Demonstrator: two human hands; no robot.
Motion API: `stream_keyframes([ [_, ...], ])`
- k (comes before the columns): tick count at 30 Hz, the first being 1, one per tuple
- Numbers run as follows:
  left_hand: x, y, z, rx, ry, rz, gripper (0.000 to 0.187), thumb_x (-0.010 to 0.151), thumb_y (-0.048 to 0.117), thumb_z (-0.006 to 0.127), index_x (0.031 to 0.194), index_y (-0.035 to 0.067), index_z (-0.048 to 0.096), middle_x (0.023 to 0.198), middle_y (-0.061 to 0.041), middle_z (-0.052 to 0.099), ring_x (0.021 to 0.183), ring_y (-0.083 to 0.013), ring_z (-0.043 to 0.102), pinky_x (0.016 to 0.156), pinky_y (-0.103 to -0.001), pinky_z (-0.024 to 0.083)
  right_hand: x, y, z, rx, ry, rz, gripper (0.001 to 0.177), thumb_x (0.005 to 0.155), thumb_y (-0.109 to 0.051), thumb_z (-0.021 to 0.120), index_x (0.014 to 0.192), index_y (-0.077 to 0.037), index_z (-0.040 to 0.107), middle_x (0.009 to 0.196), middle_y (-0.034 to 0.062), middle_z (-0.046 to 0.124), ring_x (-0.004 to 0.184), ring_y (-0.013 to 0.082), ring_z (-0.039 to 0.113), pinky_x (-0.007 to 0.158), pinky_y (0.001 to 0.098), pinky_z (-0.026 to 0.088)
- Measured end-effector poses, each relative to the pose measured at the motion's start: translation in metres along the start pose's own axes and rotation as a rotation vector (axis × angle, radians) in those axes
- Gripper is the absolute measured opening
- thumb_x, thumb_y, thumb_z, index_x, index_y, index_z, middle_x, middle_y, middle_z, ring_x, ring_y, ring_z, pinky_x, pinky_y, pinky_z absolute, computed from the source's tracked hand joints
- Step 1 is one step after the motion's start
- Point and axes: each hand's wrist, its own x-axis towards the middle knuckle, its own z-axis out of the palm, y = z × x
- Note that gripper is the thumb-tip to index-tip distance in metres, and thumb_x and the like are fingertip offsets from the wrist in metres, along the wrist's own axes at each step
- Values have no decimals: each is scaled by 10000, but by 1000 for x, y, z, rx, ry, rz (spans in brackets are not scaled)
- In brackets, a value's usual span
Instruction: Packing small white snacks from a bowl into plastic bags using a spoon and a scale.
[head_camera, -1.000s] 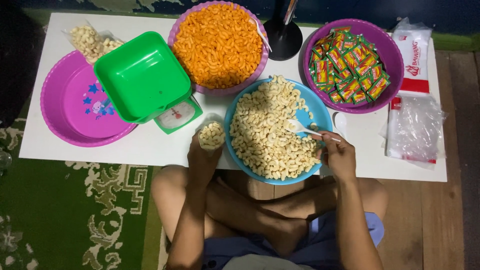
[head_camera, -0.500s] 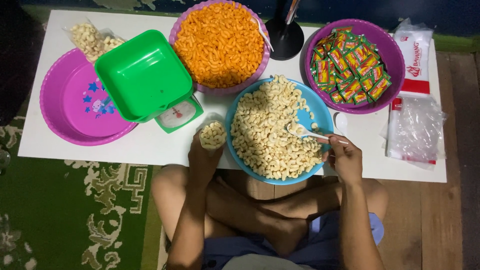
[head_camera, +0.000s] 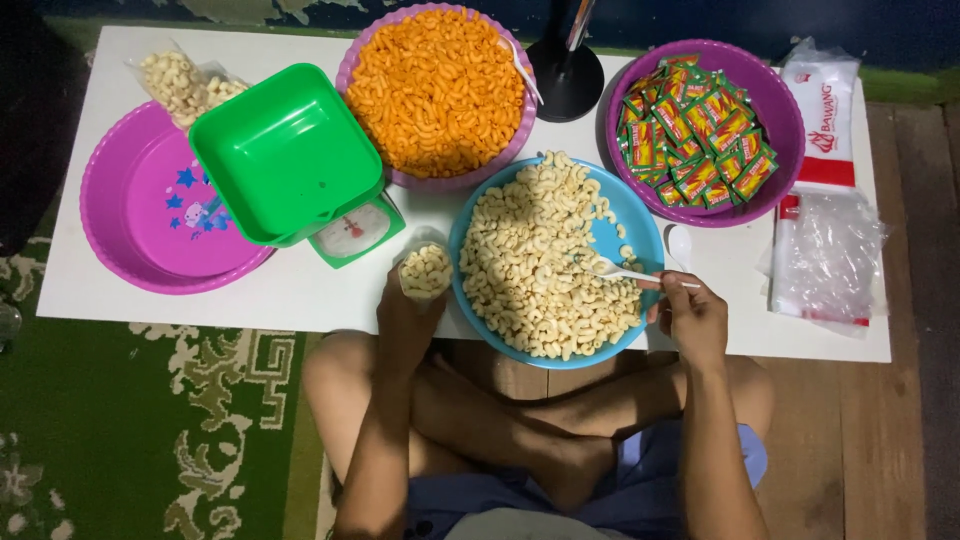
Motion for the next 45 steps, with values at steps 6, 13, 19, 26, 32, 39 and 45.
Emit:
stream_keyframes([
  [6, 5, 7, -2, -17, -19, -59, 771, 873, 297, 799, 1495, 65, 407, 1290, -242, 606, 1264, -480, 581, 1089, -605, 450, 1, -2, 3, 72, -38, -41, 206, 1121, -113, 506, 1132, -34, 697, 583, 203, 615, 389, 161, 456, 372, 242, 326],
  [13, 5, 0, -1, 15, -13, -27, 768, 870, 254, 805, 1489, 33, 409, 1294, -247, 592, 1263, -484, 577, 1079, -606, 453, -3, -2, 7, 227, -50, -34, 234, 1123, -92, 450, 1141, -8, 667, 894, 239, 725, 438, 171, 541, 367, 214, 346],
  [19, 3, -2, -1, -58, 5, -23, 735, 886, 289, 797, 1483, 52, 439, 1295, -237, 597, 1274, -488, 569, 1081, -618, 449, -17, -59, 51, 259, -155, -101, 222, 1098, -87, 475, 1179, -12, 669, 739, 216, 697, 404, 164, 552, 330, 195, 331],
  [26, 5, -22, 4, -99, -22, 4, 780, 878, 349, 799, 1492, 53, 419, 1317, -230, 581, 1290, -481, 543, 1076, -644, 438, -37, -97, 116, 99, -407, -352, 236, 995, -33, 585, 1136, -87, 767, 598, 151, 714, 340, 124, 463, 361, 227, 354],
  [32, 9, -34, 11, -87, -40, 23, 743, 900, 324, 778, 1505, 92, 414, 1295, -204, 587, 1264, -452, 554, 1055, -635, 448, -35, -84, 113, -16, -501, -687, 392, 910, 60, 627, 1234, -111, 766, 829, 148, 791, 632, 271, 742, 611, 374, 579],
  [39, 0, -25, 7, 4, 92, 53, 651, 938, 243, 780, 1464, 64, 440, 1249, -273, 610, 1207, -489, 590, 981, -631, 502, -19, -62, 41, -111, -160, -631, 186, 998, 109, 553, 1009, 15, 712, 1110, 197, 764, 1076, 376, 724, 935, 514, 542],
  [45, 2, -9, 14, 211, 243, -31, 611, 797, 321, 863, 1284, 94, 571, 1113, -172, 708, 1079, -379, 706, 945, -525, 577, 7, -12, -7, -8, 68, -217, 225, 1141, -74, 488, 1206, -38, 701, 1041, 217, 721, 637, 238, 654, 443, 248, 422],
])
